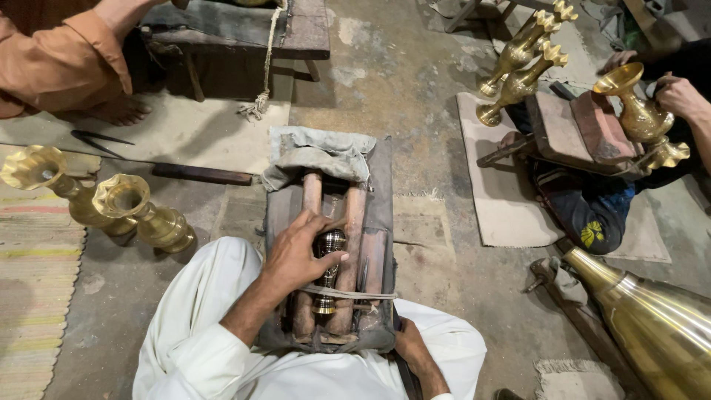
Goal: The person sits on the floor and uses a hammer and chisel to engrave a pattern onto a small brass object held in a wooden jig. The person repeatedly strikes the chisel to create decorative indentations on the object's surface.
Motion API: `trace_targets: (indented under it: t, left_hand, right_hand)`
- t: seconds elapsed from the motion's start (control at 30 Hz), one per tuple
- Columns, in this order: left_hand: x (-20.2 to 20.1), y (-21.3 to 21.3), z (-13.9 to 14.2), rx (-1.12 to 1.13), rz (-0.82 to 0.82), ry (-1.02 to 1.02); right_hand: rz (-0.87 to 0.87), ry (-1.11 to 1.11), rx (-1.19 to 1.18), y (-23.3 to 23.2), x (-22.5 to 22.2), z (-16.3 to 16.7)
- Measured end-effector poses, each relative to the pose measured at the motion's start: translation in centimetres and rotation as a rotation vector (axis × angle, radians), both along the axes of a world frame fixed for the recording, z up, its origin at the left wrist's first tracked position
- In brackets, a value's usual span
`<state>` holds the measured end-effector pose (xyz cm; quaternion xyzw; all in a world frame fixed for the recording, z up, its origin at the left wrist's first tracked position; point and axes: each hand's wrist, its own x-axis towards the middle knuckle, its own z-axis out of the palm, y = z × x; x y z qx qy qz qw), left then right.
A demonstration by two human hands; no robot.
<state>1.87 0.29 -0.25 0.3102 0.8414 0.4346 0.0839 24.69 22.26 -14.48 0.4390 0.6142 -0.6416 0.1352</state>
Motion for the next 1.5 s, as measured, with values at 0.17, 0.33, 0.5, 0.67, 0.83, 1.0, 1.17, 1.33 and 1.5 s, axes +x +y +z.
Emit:
trace_targets:
  t: [0.17,0.33,0.5,0.67,0.83,1.0,1.17,1.33,1.5]
  left_hand:
    - [-0.8,-1.3,-1.9,0.132,0.143,-0.356]
    - [-1.5,-4.2,-3.8,0.355,0.096,-0.240]
    - [-2.0,-4.8,-4.1,0.685,0.088,-0.729]
    - [-2.2,-3.9,-4.1,0.691,0.133,-0.782]
    - [-2.3,-3.1,-4.5,0.663,0.050,-0.770]
    - [-2.6,-2.0,-3.5,0.614,0.045,-0.700]
    - [-2.3,-0.9,-1.0,0.290,-0.046,-0.378]
    - [-2.6,0.1,1.1,0.288,-0.240,-0.019]
    - [-2.1,0.9,1.7,0.185,-0.336,0.086]
  right_hand:
    - [0.003,-0.024,0.016,0.1,0.1,-0.1]
    - [0.012,-0.083,0.057,0.1,-0.1,-0.3]
    - [0.001,-0.061,0.029,0.0,-0.2,-0.2]
    - [-0.009,-0.095,0.039,-0.3,-0.2,0.5]
    - [-0.053,-0.060,-0.023,-0.1,0.1,0.5]
    - [-0.199,-0.081,-0.093,0.9,0.6,0.6]
    - [-0.139,0.093,-0.181,2.8,1.0,2.8]
    - [-0.032,0.202,-0.023,3.9,-0.2,6.7]
    - [0.139,0.265,0.174,4.5,-1.4,10.5]
